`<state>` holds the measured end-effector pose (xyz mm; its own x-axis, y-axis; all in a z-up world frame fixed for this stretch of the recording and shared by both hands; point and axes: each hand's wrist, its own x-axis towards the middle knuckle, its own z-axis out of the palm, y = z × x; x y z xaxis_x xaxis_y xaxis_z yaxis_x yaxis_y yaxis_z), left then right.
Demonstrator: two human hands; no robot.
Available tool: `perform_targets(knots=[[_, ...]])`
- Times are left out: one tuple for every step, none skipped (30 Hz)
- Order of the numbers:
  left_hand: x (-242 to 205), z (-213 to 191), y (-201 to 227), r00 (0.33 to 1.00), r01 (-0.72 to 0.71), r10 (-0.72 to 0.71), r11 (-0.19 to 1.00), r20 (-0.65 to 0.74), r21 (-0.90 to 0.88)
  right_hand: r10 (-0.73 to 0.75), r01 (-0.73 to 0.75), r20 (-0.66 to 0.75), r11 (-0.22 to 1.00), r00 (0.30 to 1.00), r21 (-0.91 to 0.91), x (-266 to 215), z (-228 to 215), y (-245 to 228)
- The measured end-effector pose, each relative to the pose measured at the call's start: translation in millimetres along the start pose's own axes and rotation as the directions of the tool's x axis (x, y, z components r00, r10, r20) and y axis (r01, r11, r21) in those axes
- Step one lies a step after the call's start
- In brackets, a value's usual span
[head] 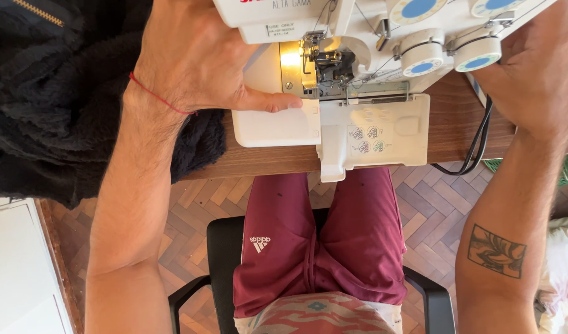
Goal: The recorder is threading a Janome overlocker sewing machine, using tweezers to guide the thread through the internal mechanisms.
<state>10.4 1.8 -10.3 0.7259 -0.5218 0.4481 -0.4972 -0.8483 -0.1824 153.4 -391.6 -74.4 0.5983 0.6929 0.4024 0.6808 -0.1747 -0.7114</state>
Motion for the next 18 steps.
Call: perform_targets(knots=[[0.6,-1.7,0.9,0.998,-0.018,0.021,0.999,-0.054,0.051,0.017,-0.018,0.023,1.000,1.000,0.023,1.4,-0.6,-0.5],[-1.5,-0.7,0.9,0.999,-0.014,0.016,0.999,-0.051,0.049,0.018,-0.019,0.028,0.999,0.999,0.025,2.4,0.5,1.0],[-3.5,0.2,1.1,1.000,0.011,-0.011,0.998,-0.007,0.057,0.027,-0.035,0.062,0.990,0.998,0.138,3.4,1.6,2.4],[-5.7,0.8,1.2,0.999,0.034,-0.037,0.997,0.037,0.065,0.033,-0.056,0.096,0.967,0.995,0.249,4.0,3.1,3.5],[-4.5,-0.3,1.9,0.998,0.038,-0.040,0.997,0.040,0.063,0.034,-0.059,0.100,0.966,0.994,0.251,2.3,3.1,6.1],[-1.7,-0.6,1.9,0.998,0.041,-0.044,0.997,0.042,0.067,0.111,-0.132,0.100,0.963,0.989,0.236,-0.5,2.4,8.6],[1.4,-0.8,2.1,0.998,0.045,-0.048,0.996,0.044,0.071,0.187,-0.205,0.100,0.954,0.977,0.220,-3.4,1.4,11.3],[2.6,-0.6,2.3,0.998,0.041,-0.044,0.997,0.045,0.067,0.191,-0.209,0.097,0.953,0.977,0.220,-7.3,1.3,17.6],[3.8,-0.4,2.5,0.998,0.032,-0.037,0.995,0.055,0.091,0.120,-0.133,0.082,0.975,0.989,0.176,-11.3,1.2,23.8],[4.2,-0.8,2.8,0.997,0.026,-0.033,0.993,0.066,0.118,0.044,-0.054,0.074,0.989,0.996,0.134,-14.5,1.7,30.4],[3.4,0.5,2.7,0.997,0.025,-0.033,0.993,0.069,0.116,0.047,-0.057,0.074,0.989,0.996,0.136,-12.8,1.3,27.9],[2.3,1.6,2.4,0.968,0.102,-0.114,0.993,0.224,0.065,0.241,-0.242,0.021,0.968,0.970,0.064,-10.8,1.0,25.4],[1.0,2.7,2.1,0.908,0.186,-0.183,0.982,0.376,0.028,0.425,-0.425,-0.034,0.905,0.904,0.019,-8.7,0.8,22.8],[0.8,3.4,1.5,0.907,0.187,-0.183,0.982,0.380,0.028,0.427,-0.426,-0.032,0.904,0.904,0.021,-29.7,-3.8,73.8],[0.8,4.2,1.0,0.923,0.199,-0.183,0.980,0.339,-0.012,0.375,-0.376,-0.031,0.926,0.926,-0.029,-54.5,-8.9,121.5],[1.2,4.9,0.4,0.937,0.209,-0.185,0.977,0.296,-0.050,0.321,-0.322,-0.027,0.943,0.947,-0.078,-80.1,-14.3,167.4],[-6.1,15.3,-2.0,0.936,0.211,-0.187,0.976,0.298,-0.049,0.321,-0.322,-0.025,0.944,0.947,-0.076,-75.1,-12.3,162.8],[-12.2,27.1,-4.1,0.970,0.135,-0.105,0.983,0.220,-0.127,0.289,-0.290,-0.027,0.952,0.957,-0.096,-73.2,-11.5,157.2]])
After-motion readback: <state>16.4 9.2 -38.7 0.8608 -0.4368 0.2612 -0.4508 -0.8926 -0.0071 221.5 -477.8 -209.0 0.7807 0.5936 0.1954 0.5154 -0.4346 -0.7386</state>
